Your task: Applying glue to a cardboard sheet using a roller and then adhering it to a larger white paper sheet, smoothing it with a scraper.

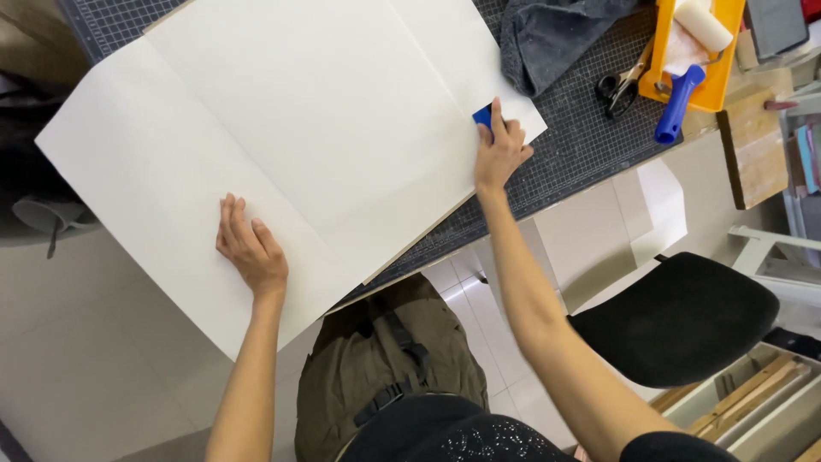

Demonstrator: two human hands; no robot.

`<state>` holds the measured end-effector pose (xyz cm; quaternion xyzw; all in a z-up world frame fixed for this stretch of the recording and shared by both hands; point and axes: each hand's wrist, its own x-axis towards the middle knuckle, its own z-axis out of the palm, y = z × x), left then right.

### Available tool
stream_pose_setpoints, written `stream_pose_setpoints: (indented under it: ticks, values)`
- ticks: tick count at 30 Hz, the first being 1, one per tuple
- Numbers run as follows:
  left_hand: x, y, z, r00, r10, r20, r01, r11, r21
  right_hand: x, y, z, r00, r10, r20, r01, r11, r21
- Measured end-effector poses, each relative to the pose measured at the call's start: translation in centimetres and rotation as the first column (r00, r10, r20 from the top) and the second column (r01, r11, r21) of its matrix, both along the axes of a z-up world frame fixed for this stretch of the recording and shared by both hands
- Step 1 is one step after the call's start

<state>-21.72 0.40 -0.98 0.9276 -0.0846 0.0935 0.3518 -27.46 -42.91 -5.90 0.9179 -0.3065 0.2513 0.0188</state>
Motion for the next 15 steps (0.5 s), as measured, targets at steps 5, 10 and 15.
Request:
stream_pose_setpoints:
  ticks: [5, 10, 15]
  values:
    - [0.4, -0.4, 0.5, 1.0, -0.001, 0.014, 0.001, 0.999, 0.042, -1.8, 11.5, 1.9, 0.962, 0.269, -0.051, -0.259, 0.954, 0.148]
    - [0.6, -1.4, 0.6, 0.999, 0.032, -0.008, -0.031, 0.995, 0.096, -0.1, -1.3, 2.9, 0.995, 0.095, -0.001, -0.095, 0.995, -0.024]
    - [11.6, -4.6, 0.5, 1.0, 0.008, 0.028, -0.009, 1.0, 0.024, -2.4, -10.8, 1.5, 0.975, -0.037, 0.218, 0.03, 0.999, 0.035]
